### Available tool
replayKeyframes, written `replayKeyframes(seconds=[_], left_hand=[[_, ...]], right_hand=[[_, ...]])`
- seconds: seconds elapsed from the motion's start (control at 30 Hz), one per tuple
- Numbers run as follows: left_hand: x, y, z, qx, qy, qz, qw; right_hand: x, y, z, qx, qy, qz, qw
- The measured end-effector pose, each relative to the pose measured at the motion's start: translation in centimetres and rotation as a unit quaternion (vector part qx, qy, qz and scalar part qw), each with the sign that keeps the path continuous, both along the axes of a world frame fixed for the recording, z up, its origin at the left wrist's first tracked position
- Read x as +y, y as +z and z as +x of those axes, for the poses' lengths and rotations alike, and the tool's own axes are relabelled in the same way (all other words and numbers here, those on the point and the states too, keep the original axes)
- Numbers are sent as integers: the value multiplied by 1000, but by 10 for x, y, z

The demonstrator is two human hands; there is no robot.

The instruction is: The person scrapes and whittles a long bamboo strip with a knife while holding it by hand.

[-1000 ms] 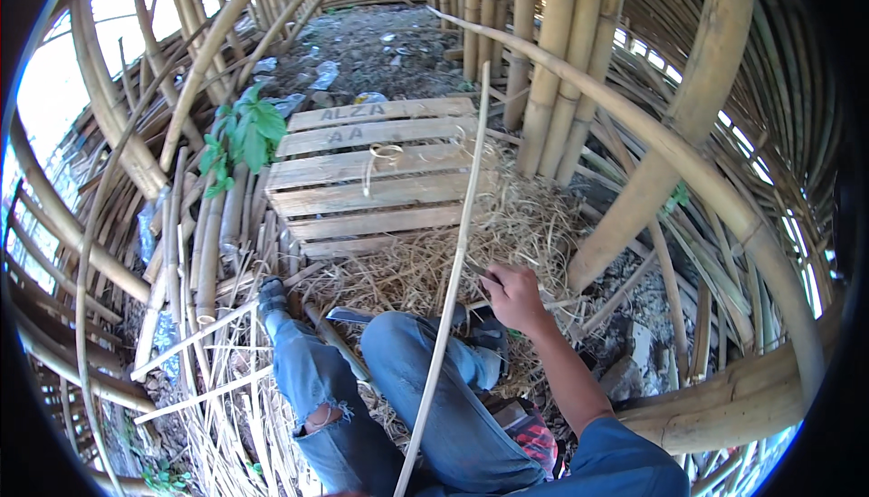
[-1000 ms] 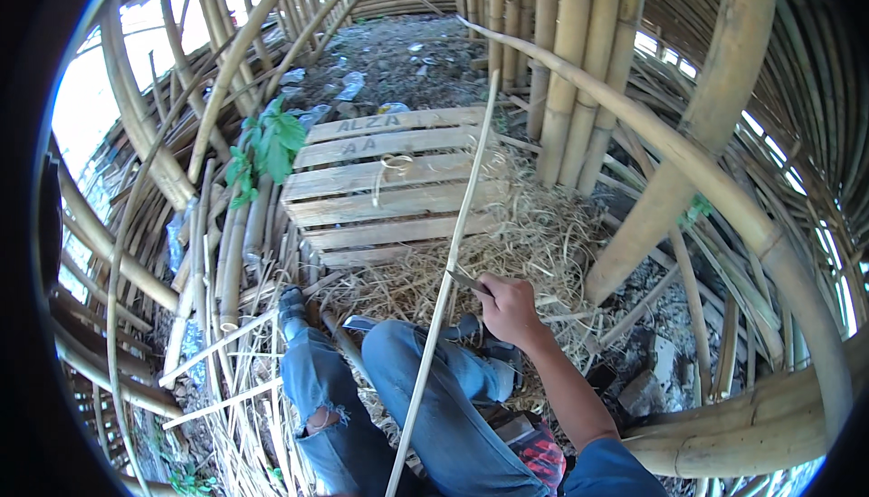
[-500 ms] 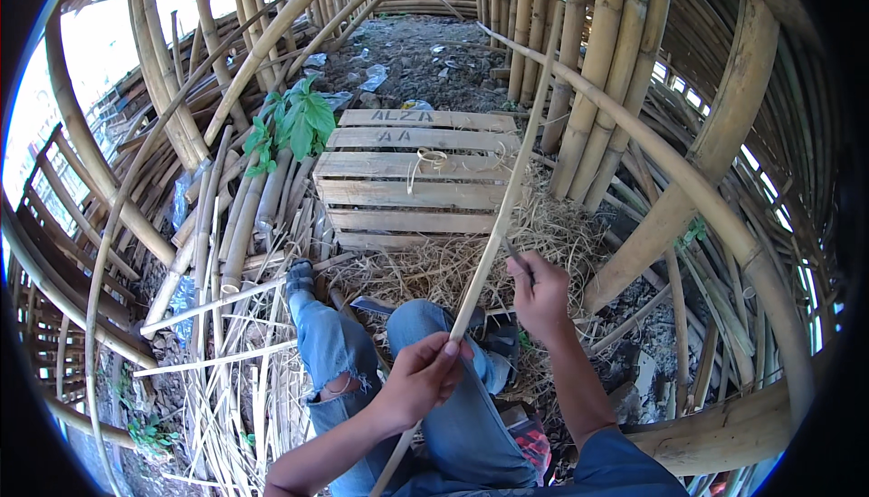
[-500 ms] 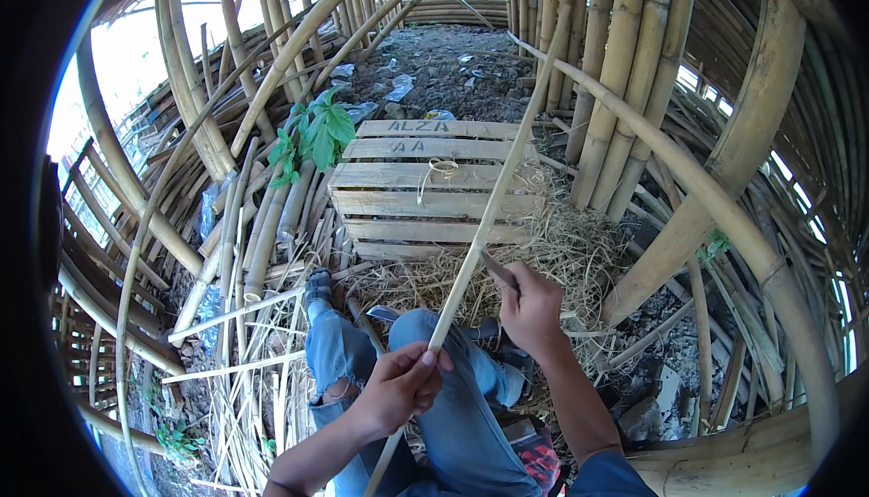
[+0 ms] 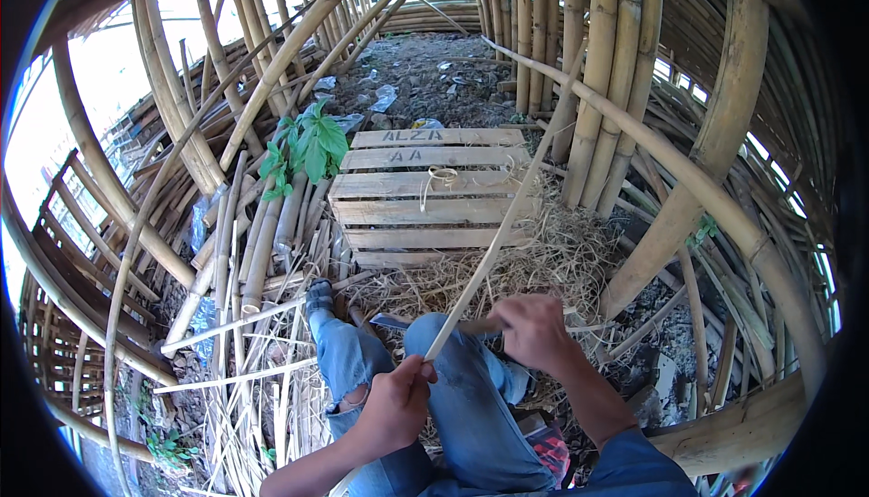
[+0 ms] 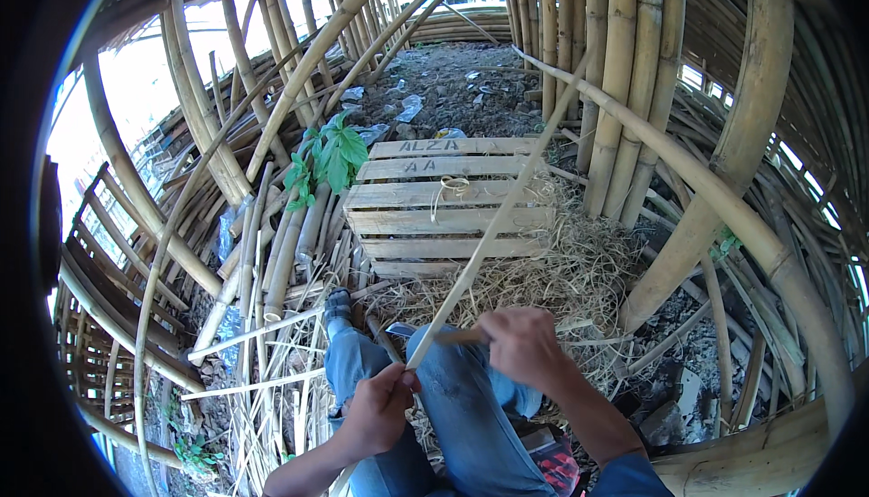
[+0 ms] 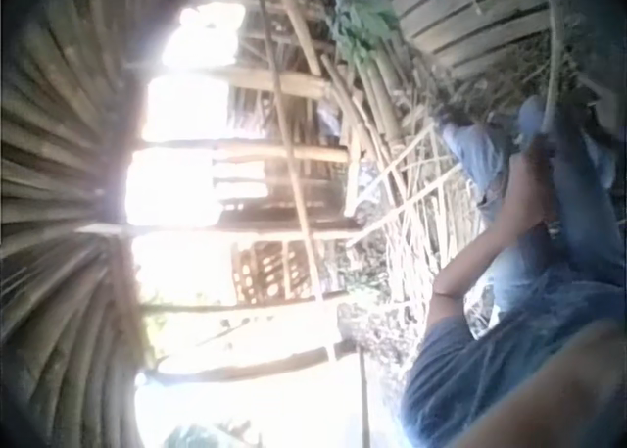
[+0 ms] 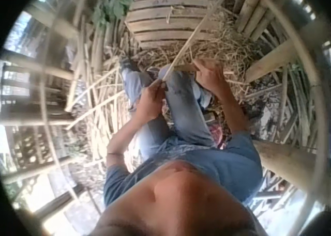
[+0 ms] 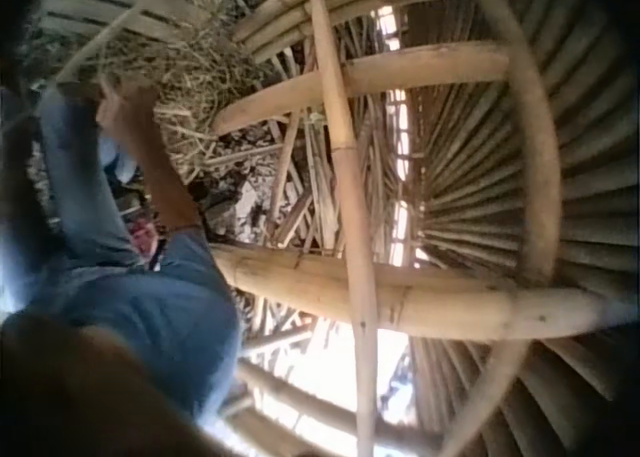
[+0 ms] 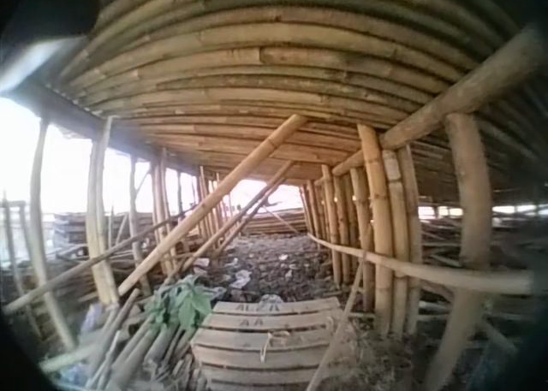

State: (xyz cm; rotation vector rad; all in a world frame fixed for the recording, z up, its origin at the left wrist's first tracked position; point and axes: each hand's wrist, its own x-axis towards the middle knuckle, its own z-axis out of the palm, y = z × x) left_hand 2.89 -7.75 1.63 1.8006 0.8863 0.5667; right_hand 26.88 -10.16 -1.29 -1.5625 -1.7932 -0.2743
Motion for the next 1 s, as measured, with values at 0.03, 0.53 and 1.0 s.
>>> replayKeyframes(seconds=[0.03, 0.53, 1.0], left_hand=[[1, -3, -1, 20, 4, -6, 1000], [-21, -16, -29, 6, -51, -48, 998], [-21, -34, -24, -45, -17, -169, 985]], right_hand=[[-4, 7, -9, -5, 30, 46, 998], [-11, -3, 0, 64, -25, 127, 990], [-25, -25, -28, 43, 55, 5, 998]])
